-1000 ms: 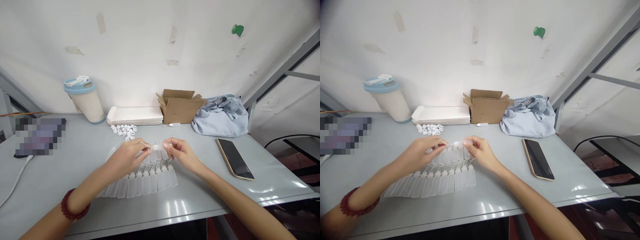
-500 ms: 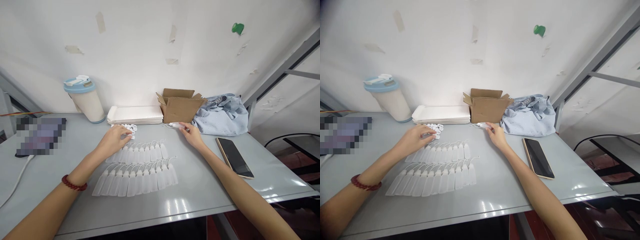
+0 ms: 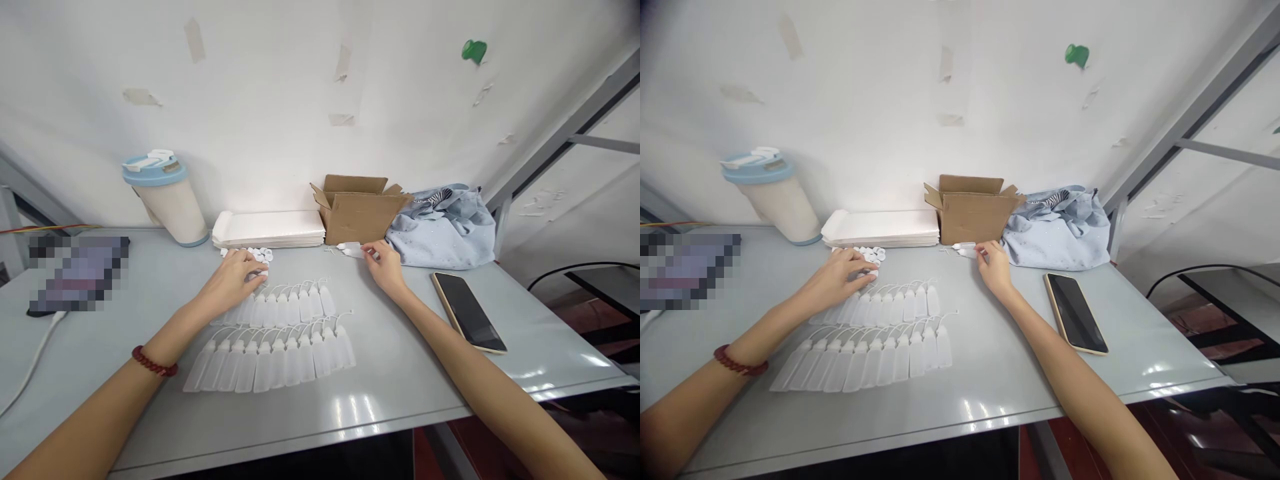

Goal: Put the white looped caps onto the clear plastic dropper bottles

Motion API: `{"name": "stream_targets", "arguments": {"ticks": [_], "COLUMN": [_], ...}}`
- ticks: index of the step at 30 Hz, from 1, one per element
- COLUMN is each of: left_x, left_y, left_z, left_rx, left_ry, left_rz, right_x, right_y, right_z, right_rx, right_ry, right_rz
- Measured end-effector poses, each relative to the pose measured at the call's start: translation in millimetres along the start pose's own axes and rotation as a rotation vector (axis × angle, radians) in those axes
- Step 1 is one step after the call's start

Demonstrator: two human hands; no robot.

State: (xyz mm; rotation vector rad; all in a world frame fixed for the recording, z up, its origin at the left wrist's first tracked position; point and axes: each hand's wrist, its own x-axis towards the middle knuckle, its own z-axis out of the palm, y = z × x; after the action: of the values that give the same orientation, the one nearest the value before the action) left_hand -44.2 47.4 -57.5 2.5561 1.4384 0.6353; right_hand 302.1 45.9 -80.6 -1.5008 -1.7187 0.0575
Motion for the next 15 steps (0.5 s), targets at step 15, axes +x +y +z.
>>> {"name": "stream_targets", "arguments": {"ticks": [15], "left_x": [-0.2], "left_y": [1.4], "left_z": [3.0], "left_rx": [-0.020], "left_ry": [0.037], "left_rz": [-0.045], "right_x": [-3.8], "right_y": [-13.4], "right_z": [1.1], "right_rx": [-0.016], "right_ry": [-0.204], "right_rz": [-0.078]}}
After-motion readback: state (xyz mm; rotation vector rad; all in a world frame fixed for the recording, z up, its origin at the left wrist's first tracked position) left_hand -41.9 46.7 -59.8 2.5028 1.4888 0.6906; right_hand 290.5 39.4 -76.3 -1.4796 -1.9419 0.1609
